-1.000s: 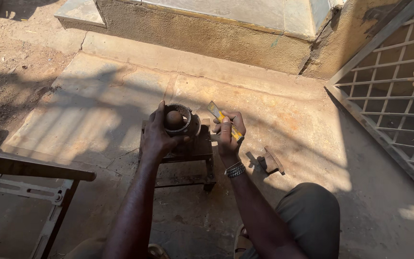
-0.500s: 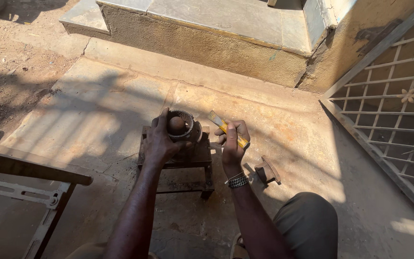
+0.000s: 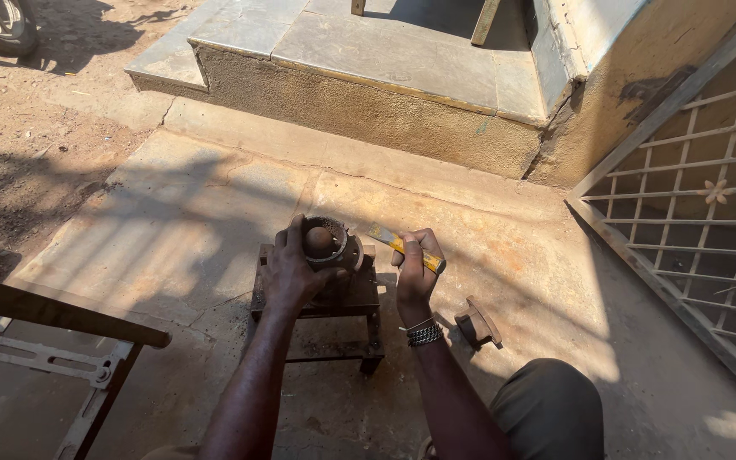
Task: The person crouches on an outdoor concrete step and uses a flat file to shape a round clay-like ball seated in a metal cup mounted on a small stand. They rotate the ball and the cup between filing passes, working the file around the ball's surface and repositioning the assembly repeatedly.
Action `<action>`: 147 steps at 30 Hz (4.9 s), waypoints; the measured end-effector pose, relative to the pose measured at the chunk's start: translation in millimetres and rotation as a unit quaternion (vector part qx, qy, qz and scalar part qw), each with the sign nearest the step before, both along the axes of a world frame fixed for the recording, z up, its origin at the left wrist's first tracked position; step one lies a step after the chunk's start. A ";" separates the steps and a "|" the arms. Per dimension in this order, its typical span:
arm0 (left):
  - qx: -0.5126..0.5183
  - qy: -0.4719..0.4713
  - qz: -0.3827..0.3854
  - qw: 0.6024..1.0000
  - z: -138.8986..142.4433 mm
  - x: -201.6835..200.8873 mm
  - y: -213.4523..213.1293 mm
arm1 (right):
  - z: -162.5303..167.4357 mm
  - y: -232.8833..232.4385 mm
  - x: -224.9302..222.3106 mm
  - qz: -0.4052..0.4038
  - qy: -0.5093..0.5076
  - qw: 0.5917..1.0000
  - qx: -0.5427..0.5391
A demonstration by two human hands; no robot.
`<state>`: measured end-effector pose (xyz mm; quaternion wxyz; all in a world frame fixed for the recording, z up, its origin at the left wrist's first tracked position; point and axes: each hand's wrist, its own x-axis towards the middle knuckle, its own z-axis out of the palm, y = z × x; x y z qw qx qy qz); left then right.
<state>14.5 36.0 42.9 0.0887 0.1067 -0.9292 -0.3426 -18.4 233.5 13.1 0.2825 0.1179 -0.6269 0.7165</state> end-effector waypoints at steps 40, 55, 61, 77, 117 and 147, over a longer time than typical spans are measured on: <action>-0.089 -0.037 -0.030 0.995 5.6 5.2 -3.5 | 6.7 -9.1 15.9 -0.035 -0.021 0.997 -0.072; -0.064 -0.044 -0.020 0.997 2.5 2.6 0.1 | 3.2 0.9 9.3 -0.005 -0.075 0.996 -0.048; -0.062 -0.022 -0.028 0.997 0.4 1.9 -2.4 | 13.1 -3.6 17.2 -0.009 -0.050 0.979 0.197; -0.046 -0.048 -0.026 0.997 7.4 3.6 -4.4 | 5.2 2.8 -0.6 0.069 -0.061 0.993 0.071; 0.014 -0.072 -0.027 0.997 -0.9 1.2 -15.4 | 5.7 -5.5 13.7 0.028 -0.071 0.997 0.005; 0.001 -0.084 -0.028 0.996 -3.8 1.3 -15.6 | 8.7 -2.4 15.0 0.050 -0.038 0.990 0.124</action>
